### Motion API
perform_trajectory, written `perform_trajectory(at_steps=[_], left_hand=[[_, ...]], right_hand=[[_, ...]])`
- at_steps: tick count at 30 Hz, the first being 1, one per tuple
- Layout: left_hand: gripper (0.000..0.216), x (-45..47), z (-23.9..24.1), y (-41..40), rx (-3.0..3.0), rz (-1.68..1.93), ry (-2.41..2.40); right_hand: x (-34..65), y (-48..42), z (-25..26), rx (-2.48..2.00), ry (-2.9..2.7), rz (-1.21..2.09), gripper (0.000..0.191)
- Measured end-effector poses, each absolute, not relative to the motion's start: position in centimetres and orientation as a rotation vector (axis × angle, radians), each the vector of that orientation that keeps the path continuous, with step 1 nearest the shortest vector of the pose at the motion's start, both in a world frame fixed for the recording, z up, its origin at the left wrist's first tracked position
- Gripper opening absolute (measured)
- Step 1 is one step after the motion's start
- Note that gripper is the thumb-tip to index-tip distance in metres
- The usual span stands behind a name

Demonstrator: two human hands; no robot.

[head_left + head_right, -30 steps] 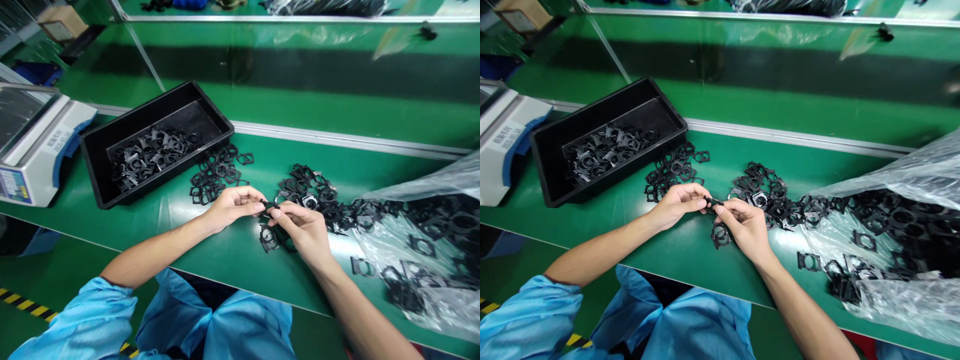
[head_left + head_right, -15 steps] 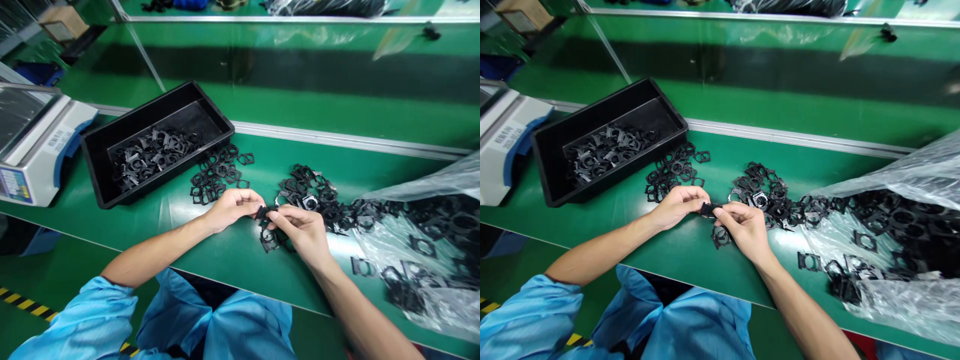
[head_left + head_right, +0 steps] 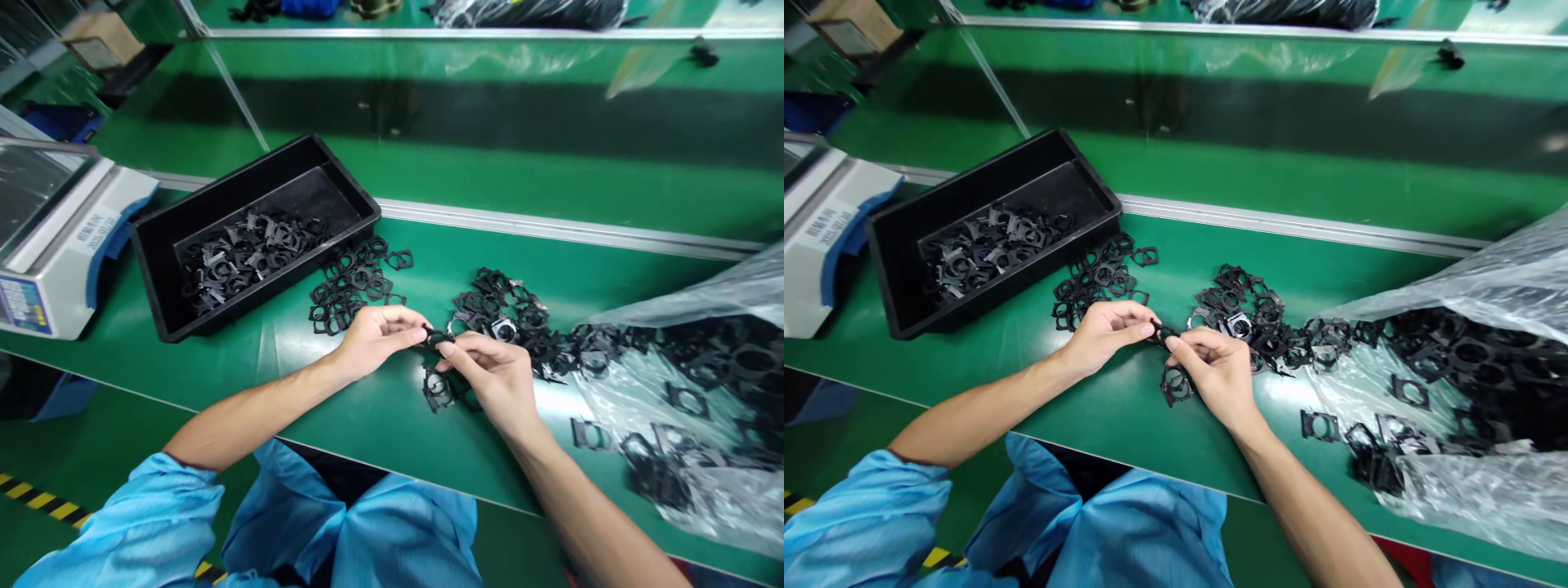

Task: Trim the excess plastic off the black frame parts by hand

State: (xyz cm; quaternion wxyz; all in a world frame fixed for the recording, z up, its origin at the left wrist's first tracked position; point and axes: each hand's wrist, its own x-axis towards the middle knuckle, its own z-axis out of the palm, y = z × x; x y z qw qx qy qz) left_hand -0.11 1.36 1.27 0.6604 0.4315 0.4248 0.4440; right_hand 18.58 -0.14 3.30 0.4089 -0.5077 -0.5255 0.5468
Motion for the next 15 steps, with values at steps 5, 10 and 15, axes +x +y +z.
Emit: perform_trajectory(at_steps=[5,10,15], left_hand=[[0.043,0.2,1.3,1.3,0.988,1.023,0.950],[0.043,0.3,1.7,1.0,1.056,1.073,0.999],[0.047,0.4,1.6,0.8,0.997,1.019,0.913]], right_hand=[[18.5,-0.3,2.9,-1.204,-1.359,1.304,0.024],[18.9,-0.5,2.7,-1.231,-1.649,0.766,0.009],[19.1,-0.8,2.2,-1.125,-1.938,0.410,0.020]])
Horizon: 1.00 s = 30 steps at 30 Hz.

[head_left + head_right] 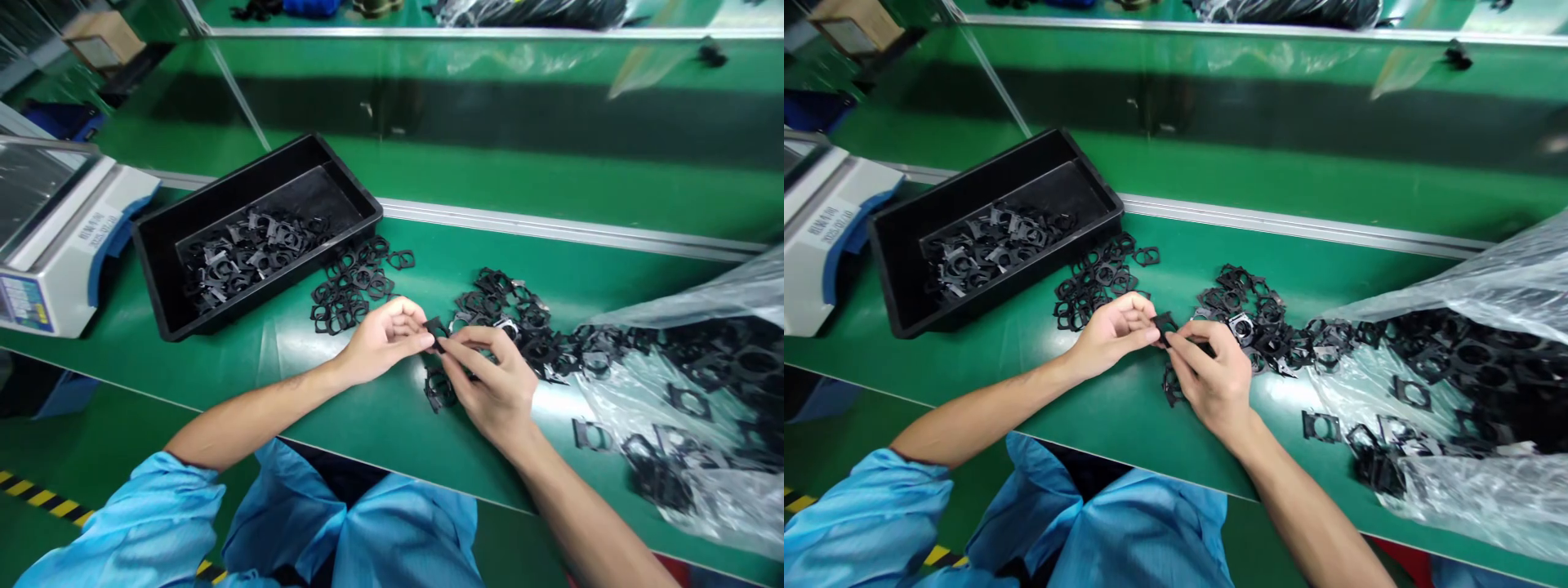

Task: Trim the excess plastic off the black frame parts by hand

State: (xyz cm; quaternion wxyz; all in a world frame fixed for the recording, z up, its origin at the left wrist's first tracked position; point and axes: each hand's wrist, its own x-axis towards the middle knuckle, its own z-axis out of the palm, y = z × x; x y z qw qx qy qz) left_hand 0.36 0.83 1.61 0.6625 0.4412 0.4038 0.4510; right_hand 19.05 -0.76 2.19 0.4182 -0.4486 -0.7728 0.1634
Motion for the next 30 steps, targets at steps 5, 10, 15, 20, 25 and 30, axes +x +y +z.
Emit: perform_trajectory(at_steps=[5,10,15,20,25,30], left_hand=[[0.042,0.10,1.35,1.12,1.001,1.032,0.914],[0.037,-0.06,1.35,1.23,1.034,1.043,0.911],[0.031,0.00,1.44,0.85,1.125,1.030,0.897],[0.030,-0.08,1.09,0.76,1.169,1.035,0.900],[0.026,-0.05,0.78,0.79,1.252,1.066,0.973],[0.020,0.03,0.92,0.66,1.439,1.183,0.984]], right_hand=[[18.80,-0.80,2.42,-1.061,-1.920,0.491,0.021],[18.66,-0.65,2.64,-1.143,-1.630,0.884,0.032],[18.66,-0.56,2.51,-1.205,-1.413,1.235,0.021],[18.50,-0.83,2.76,-1.216,-1.350,1.271,0.027],[18.42,-0.76,2.76,-1.207,-1.276,1.337,0.025],[18.38,-0.38,2.58,-1.186,-1.220,1.433,0.029]])
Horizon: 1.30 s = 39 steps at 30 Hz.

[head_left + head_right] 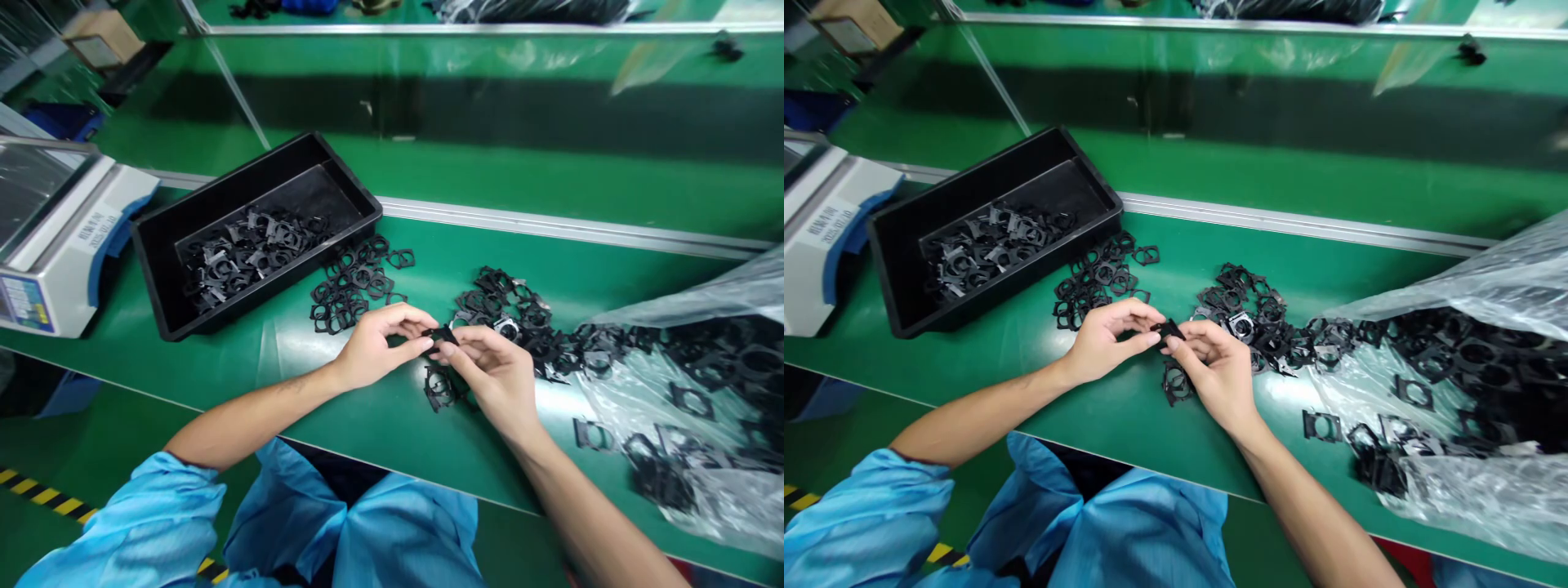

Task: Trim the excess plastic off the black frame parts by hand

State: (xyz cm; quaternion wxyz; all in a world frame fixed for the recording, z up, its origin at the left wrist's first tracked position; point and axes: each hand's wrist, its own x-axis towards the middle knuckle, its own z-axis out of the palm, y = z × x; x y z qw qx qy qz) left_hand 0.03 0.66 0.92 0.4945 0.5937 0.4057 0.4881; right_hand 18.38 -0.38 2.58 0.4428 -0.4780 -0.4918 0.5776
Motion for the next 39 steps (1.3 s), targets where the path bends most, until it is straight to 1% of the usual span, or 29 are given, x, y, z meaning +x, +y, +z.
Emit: perform_trajectory(at_steps=[3,7,14,18,26,31,34,36,39], left_hand=[[0.014,0.01,1.11,0.62,1.611,1.245,0.992],[0.010,-0.11,1.34,0.64,1.776,1.285,0.995],[0.006,-0.17,1.50,0.55,1.825,1.306,0.990],[0.006,-0.13,1.62,0.48,1.852,1.320,0.998],[0.006,-0.15,1.37,0.67,1.883,1.365,0.978],[0.005,-0.08,1.35,0.53,1.921,1.366,0.927],[0.006,-0.11,1.40,0.58,1.866,1.335,0.927],[0.009,-0.15,1.31,0.71,1.769,1.300,0.950],[0.019,-0.21,0.90,1.02,1.553,1.230,0.964]], right_hand=[[18.32,-0.38,2.53,-1.187,-1.301,1.369,0.029],[18.39,-0.59,2.42,-1.151,-1.435,1.242,0.020],[18.72,-0.62,2.44,-1.086,-1.534,1.126,0.008],[18.68,-0.52,2.49,-1.075,-1.526,1.123,0.005],[18.50,-0.61,2.68,-1.060,-1.433,1.231,0.007],[18.58,-0.46,2.82,-1.065,-1.357,1.343,0.019],[18.72,-0.23,2.78,-1.064,-1.310,1.430,0.022],[18.81,-0.13,2.84,-1.072,-1.277,1.477,0.023],[18.88,-0.14,3.15,-1.049,-1.234,1.537,0.032]])
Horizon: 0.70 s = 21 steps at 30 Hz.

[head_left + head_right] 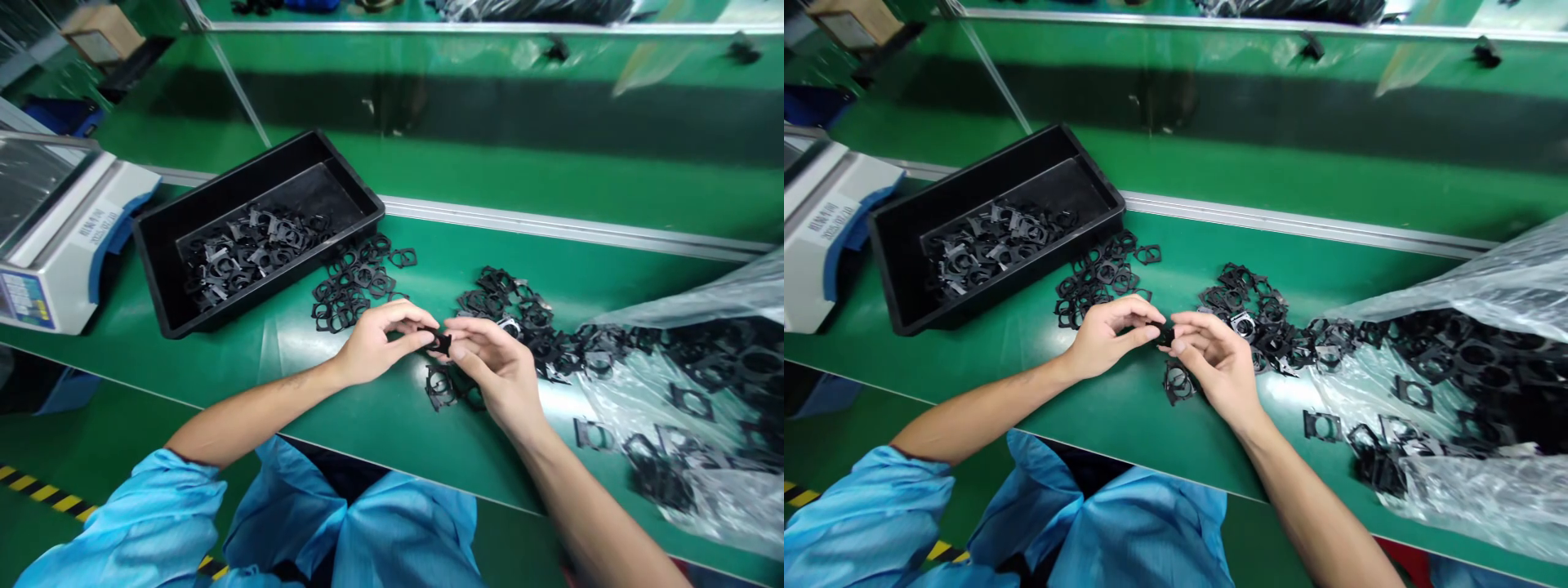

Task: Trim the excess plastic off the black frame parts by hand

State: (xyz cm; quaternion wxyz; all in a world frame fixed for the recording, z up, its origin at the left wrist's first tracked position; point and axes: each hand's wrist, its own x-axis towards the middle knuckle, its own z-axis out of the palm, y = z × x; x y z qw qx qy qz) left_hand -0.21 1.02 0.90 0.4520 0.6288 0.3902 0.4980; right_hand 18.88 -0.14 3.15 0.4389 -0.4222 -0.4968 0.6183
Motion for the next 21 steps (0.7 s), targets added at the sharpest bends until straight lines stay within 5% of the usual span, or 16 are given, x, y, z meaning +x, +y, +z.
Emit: perform_trajectory(at_steps=[16,21], left_hand=[[0.027,-0.3,0.7,1.0,1.513,0.941,0.906],[0.027,-0.3,1.2,0.9,1.692,1.145,0.990]], right_hand=[[18.6,-0.6,3.4,-1.028,-1.627,1.066,0.008],[18.7,-0.6,3.4,-1.071,-1.684,0.848,0.002]])
